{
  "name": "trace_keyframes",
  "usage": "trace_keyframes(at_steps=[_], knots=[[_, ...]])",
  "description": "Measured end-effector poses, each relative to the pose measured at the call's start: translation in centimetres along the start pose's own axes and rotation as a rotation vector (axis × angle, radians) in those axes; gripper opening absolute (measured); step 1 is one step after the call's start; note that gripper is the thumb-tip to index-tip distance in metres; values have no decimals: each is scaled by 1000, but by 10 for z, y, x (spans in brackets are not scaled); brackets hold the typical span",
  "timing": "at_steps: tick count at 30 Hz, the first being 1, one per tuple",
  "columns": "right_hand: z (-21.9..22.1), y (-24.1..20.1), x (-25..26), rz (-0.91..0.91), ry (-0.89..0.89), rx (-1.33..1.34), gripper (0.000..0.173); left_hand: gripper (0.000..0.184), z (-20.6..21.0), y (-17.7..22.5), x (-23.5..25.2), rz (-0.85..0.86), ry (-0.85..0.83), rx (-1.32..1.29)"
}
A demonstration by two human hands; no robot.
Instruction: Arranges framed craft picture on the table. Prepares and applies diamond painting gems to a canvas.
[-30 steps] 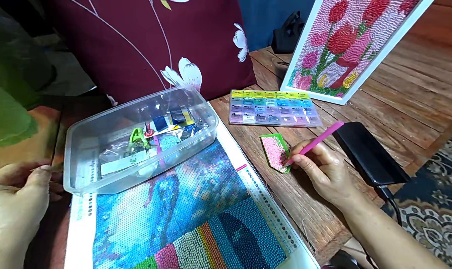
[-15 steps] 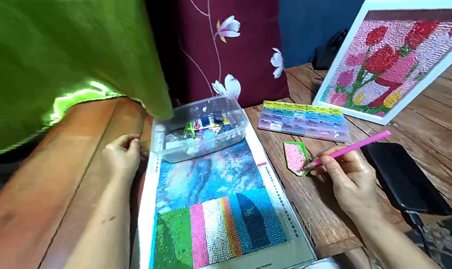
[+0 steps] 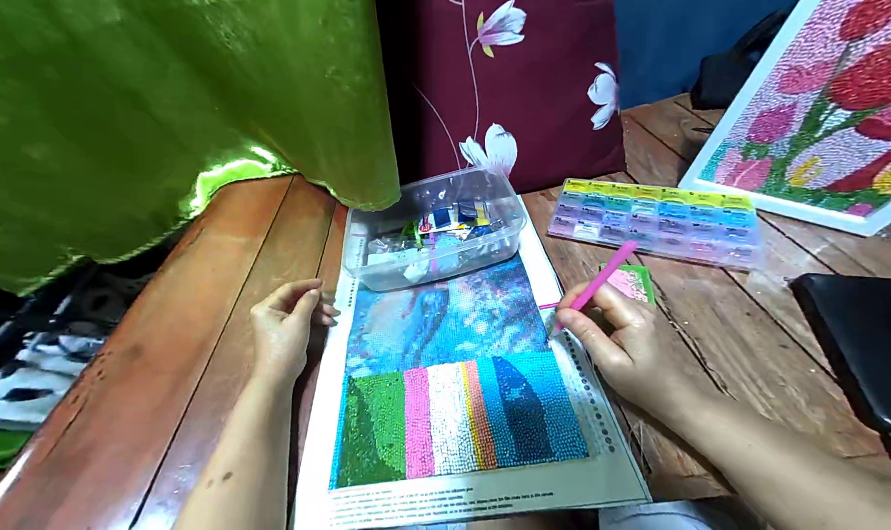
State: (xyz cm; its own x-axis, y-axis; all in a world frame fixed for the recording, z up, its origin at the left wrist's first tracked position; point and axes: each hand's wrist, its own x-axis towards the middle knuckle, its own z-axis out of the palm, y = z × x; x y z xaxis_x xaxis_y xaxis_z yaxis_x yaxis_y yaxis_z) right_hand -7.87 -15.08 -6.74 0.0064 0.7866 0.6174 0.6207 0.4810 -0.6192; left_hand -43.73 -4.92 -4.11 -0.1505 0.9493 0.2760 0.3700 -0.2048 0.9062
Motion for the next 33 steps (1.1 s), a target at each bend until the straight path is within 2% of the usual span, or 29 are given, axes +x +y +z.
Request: trace_keyframes(at_steps=[7,33], knots=[[1,12,-4,-2,7,12,20,16,6,-2,16,-28,24,-81],[4,13,-3,-37,-42,-76,21,15,10,-4,13,2,71,-39]])
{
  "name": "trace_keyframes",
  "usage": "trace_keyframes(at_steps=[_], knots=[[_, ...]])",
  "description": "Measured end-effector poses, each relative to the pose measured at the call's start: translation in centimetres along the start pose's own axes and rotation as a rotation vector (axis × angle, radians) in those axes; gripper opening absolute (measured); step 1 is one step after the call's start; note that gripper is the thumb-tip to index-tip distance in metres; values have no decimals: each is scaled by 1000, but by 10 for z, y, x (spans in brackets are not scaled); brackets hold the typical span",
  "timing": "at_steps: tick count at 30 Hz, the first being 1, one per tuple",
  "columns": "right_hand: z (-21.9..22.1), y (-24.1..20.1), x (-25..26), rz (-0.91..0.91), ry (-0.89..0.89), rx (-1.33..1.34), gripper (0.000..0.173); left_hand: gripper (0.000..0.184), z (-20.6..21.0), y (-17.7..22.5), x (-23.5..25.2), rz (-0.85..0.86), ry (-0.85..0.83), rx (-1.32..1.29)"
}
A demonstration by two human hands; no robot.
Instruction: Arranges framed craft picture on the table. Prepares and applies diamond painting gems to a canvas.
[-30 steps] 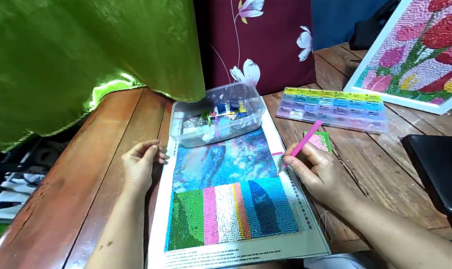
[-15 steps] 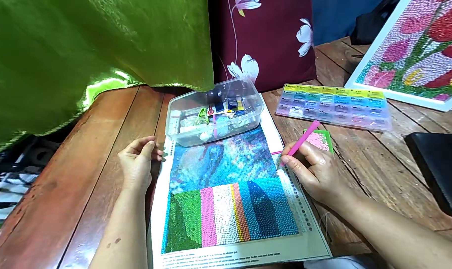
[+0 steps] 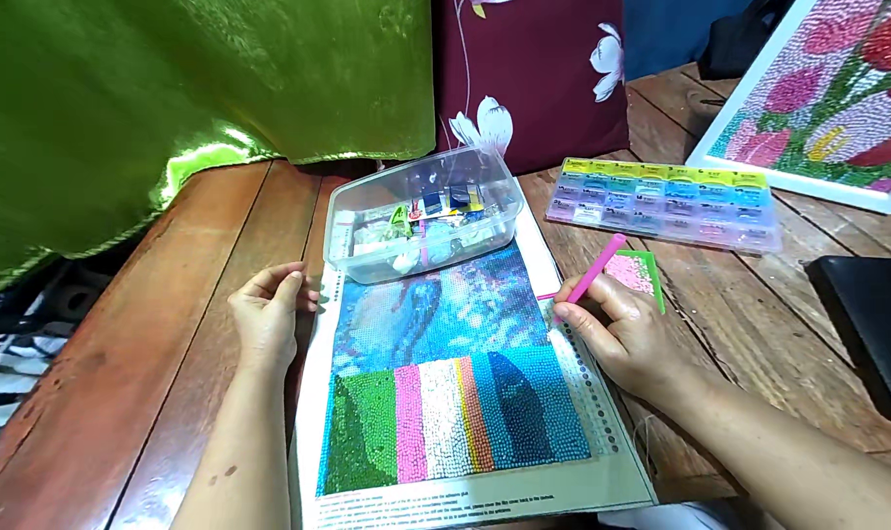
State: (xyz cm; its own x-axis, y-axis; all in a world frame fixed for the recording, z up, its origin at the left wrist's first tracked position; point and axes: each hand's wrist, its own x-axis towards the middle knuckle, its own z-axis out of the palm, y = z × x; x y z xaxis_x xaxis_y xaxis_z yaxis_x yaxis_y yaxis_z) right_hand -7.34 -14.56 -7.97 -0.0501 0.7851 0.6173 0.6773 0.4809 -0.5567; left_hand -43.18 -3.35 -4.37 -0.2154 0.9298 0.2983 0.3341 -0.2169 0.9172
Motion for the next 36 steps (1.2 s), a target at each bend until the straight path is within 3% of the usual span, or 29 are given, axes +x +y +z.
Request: trace_keyframes(at_steps=[36], knots=[[0,2,-1,-69,-28,72,21,14,-1,-2,1,21,-30,5]])
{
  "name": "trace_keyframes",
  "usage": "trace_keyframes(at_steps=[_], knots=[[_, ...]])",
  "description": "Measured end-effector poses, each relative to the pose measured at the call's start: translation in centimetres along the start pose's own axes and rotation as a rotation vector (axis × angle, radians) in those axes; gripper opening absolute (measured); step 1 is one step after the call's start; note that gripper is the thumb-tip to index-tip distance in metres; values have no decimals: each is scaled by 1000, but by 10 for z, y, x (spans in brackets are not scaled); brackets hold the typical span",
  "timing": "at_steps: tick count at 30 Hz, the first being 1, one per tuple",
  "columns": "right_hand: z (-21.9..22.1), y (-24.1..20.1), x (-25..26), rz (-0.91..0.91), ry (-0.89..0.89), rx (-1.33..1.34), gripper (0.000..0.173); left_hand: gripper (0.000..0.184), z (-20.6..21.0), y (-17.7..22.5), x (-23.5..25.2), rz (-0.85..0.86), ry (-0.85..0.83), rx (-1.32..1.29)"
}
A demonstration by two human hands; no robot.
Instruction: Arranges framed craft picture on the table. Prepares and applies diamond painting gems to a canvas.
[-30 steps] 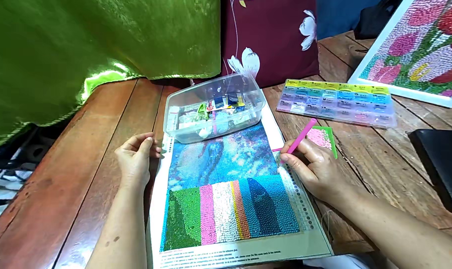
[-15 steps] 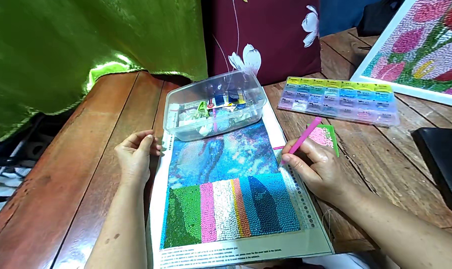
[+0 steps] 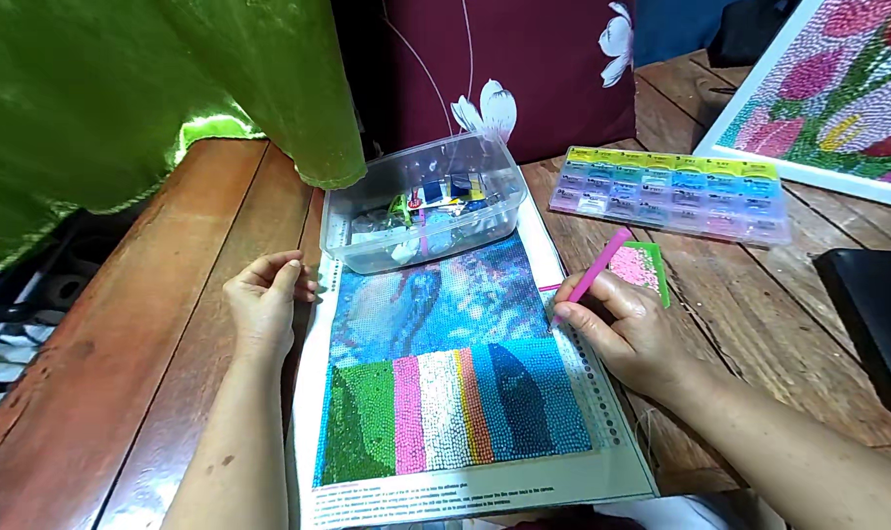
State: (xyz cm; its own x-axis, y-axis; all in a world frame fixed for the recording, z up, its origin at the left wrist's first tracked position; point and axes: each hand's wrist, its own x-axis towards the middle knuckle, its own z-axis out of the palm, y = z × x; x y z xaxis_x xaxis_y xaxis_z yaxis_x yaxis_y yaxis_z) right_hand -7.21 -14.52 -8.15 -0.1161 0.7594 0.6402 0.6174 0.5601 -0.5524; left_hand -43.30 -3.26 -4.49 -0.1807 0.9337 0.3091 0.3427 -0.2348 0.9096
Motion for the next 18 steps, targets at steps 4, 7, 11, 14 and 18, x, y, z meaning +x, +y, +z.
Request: trace_keyframes(at_steps=[4,7,11,14,18], knots=[[-1,-1,0,0,4,-5,21,14,0,0,0,1,0,0],[-1,0,0,-6,7,1,21,14,0,1,0,1,0,4],[-1,-1,0,-11,-1,-11,21,13,0,0,0,6,-5,7],[-1,-2,0,-9,-4,-19,21,14,0,0,1,2,-2,10],[-1,-2,-1,-9,-11,-27,21,13,0,1,0,0,-6,22]])
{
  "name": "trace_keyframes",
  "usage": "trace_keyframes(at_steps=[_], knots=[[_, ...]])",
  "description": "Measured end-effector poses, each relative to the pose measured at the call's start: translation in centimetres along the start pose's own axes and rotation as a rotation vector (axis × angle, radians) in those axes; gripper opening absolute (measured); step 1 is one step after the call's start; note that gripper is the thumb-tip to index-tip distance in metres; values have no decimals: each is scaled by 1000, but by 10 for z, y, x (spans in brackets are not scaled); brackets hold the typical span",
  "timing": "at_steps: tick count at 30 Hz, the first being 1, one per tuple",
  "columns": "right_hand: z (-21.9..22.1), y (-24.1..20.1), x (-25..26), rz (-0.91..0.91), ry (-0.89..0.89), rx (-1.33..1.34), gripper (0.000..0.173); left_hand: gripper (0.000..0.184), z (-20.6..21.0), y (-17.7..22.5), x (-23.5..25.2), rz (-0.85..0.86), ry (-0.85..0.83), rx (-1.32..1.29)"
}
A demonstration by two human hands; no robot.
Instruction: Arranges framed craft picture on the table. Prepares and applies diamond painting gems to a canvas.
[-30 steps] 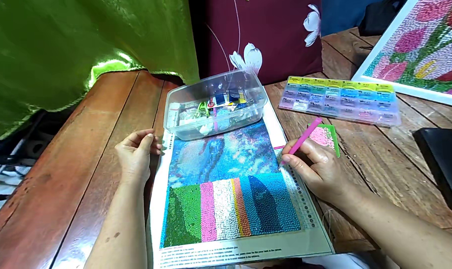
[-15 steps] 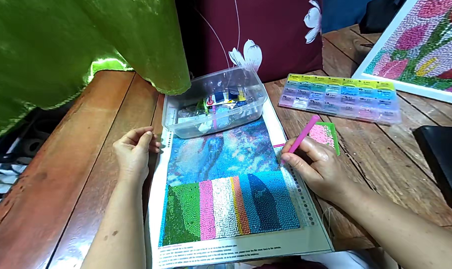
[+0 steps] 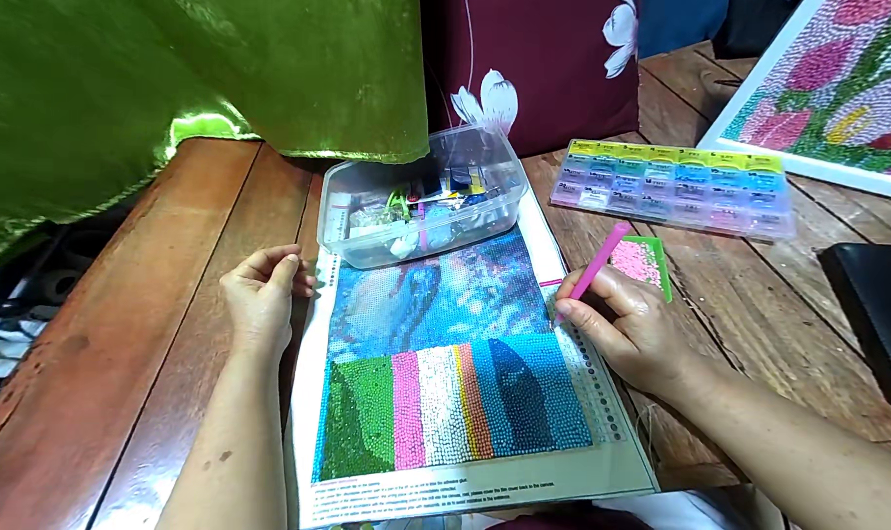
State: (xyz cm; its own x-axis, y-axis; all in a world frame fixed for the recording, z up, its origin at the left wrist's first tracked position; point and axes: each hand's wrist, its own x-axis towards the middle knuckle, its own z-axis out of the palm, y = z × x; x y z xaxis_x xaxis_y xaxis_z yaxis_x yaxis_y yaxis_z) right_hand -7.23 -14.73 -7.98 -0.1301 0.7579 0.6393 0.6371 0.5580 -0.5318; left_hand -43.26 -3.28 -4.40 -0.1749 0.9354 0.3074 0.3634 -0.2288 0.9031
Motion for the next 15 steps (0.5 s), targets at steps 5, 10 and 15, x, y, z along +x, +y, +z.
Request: trace_keyframes(at_steps=[5,10,15], knots=[[0,-1,0,-7,-8,-13,22,13,0,-2,0,9,-13,3],[0,0,1,-20,-12,-19,22,13,0,-1,1,13,-12,13],[0,1,1,-33,-17,-29,22,13,0,-2,1,11,-10,3]])
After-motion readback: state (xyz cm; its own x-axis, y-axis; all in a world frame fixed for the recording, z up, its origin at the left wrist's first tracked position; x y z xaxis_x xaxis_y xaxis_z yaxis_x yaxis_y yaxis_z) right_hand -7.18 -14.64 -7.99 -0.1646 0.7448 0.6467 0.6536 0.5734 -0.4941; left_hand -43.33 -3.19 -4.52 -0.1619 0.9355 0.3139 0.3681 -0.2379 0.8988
